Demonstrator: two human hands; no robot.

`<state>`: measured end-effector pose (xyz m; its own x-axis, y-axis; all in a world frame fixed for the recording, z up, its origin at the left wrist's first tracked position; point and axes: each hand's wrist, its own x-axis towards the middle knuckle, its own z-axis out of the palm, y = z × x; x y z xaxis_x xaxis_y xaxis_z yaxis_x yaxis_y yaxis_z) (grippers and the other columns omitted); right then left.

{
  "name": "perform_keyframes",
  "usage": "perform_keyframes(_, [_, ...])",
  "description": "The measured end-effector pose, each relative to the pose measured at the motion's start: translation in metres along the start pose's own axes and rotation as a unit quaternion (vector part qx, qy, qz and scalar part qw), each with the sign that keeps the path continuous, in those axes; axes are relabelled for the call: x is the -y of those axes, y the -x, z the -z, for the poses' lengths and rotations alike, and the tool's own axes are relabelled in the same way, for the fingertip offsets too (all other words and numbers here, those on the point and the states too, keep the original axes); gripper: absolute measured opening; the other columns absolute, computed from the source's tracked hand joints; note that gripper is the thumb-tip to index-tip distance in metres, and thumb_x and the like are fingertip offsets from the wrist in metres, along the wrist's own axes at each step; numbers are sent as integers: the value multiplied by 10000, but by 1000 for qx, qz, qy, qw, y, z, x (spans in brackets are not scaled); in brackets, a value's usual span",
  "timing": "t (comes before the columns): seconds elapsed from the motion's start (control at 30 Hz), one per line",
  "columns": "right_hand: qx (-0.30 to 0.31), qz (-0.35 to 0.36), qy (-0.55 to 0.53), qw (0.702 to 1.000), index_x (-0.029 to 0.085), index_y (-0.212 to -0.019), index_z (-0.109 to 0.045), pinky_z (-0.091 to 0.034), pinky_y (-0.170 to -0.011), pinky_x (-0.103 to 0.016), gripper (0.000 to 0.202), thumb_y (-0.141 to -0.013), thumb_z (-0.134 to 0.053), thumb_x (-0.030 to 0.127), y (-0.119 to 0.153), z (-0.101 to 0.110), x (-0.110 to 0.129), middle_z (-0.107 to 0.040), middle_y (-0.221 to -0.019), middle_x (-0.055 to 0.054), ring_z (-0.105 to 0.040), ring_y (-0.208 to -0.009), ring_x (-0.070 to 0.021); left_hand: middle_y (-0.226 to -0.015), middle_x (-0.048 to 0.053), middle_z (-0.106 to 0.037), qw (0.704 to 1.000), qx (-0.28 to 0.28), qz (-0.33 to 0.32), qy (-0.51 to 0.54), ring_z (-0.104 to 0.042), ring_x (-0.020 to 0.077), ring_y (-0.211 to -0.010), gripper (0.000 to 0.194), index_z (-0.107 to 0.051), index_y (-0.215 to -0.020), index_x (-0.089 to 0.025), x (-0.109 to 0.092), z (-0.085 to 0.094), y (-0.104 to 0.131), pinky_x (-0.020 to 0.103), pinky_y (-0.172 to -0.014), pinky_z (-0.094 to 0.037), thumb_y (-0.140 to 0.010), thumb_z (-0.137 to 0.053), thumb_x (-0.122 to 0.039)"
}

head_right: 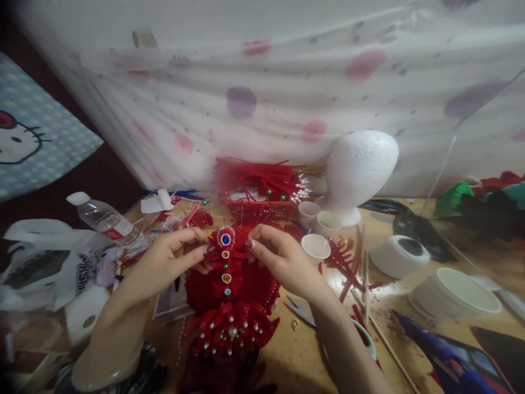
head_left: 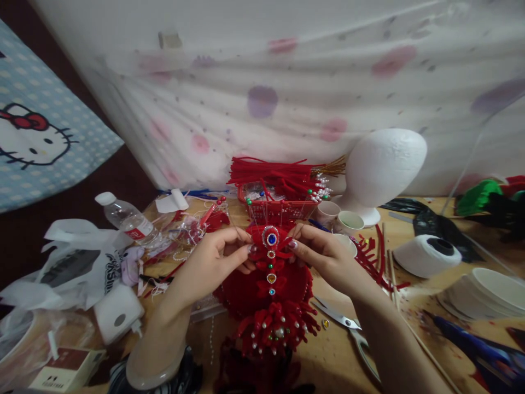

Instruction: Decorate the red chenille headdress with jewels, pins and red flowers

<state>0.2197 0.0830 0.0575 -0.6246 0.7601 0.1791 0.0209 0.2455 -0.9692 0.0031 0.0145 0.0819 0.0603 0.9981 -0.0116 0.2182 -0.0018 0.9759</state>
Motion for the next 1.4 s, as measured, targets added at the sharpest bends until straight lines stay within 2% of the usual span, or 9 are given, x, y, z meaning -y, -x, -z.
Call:
perform_keyframes(0.2, [-49, 5, 24, 998, 199, -781, -573, -375, -559, -256, 269, -918, -581, 429, -2, 5, -1, -570, -682, 17, -485, -597, -118, -756, 9, -694, 1000, -14, -3, -1, -695, 148, -642, 129, -631, -848, -160, 1, 3, -5, 272, -632, -599, -798, -664, -274])
perform_keyframes(0.33, [-166, 48, 53, 983, 203, -749, -560, -373, -573, -258, 282, -908, -594, 433, 3, 17, 7, -536, -714, 14, -463, -625, -124, -735, -2, -696, 985, -167, -35, 9, -673, 147, -639, 178, -674, -845, -188, -6, 25, 9, 252, -602, -580, -762, -744, -330])
perform_keyframes(0.43, [-140, 77, 70, 985, 203, -787, -595, -397, -597, -258, 263, -932, -569, 420, 20, 18, 27, -557, -741, -2, -493, -669, -139, -670, -45, -653, 959, -257, -102, 66, -605, 113, -584, 95, -700, -784, -265, -15, 24, 38, 204, -549, -530, -771, -763, -335])
perform_keyframes(0.5, [-63, 80, 88, 991, 202, -792, -607, -410, -606, -253, 263, -954, -540, 398, 35, 11, 41, -583, -734, -5, -516, -673, -137, -799, -19, -689, 951, -252, -148, 102, -632, 141, -700, 216, -692, -658, -281, -21, 8, 58, 242, -633, -559, -804, -725, -438])
perform_keyframes(0.63, [75, 97, 159, 980, 193, -745, -600, -406, -598, -240, 210, -930, -566, 288, 54, -13, 61, -623, -690, -3, -537, -641, -125, -1318, 9, -661, 991, -78, -86, 67, -570, 297, -1256, 192, -758, -660, -314, -33, -37, 76, 445, -1066, -464, -740, -773, -488])
perform_keyframes(0.73, [99, 124, 172, 972, 181, -724, -609, -383, -547, -233, 183, -899, -564, 214, 56, -27, 64, -627, -688, -13, -512, -608, -119, -1319, 48, -668, 996, -13, -75, 46, -595, 294, -1241, 105, -780, -773, -296, -37, -57, 72, 456, -1060, -470, -783, -750, -395])
perform_keyframes(0.93, [93, 124, 116, 981, 181, -721, -675, -432, -561, -210, 219, -909, -563, 174, 57, -21, 61, -634, -661, 4, -534, -604, -108, -969, 66, -781, 985, -82, -142, 57, -715, 217, -952, 85, -752, -753, -225, -38, -68, 61, 319, -872, -576, -810, -709, -272])
perform_keyframes(1.13, [125, 73, -22, 989, 236, -1088, -735, -544, -767, -245, 224, -954, -564, 289, 64, 7, 58, -761, -952, -42, -695, -863, -147, -866, 34, -784, 965, -152, -200, -78, -727, 157, -830, 139, -739, -744, -207, -48, -67, 63, 234, -784, -573, -831, -638, -170])
perform_keyframes(1.4, [2, 73, 134, 988, 202, -803, -737, -471, -614, -203, 54, -838, -697, 188, 59, -10, 56, -734, -736, 23, -622, -652, -104, -809, 27, -789, 908, -193, -272, -254, -744, 152, -788, 189, -755, -764, -203, -50, -75, 59, 231, -771, -591, -834, -597, -126])
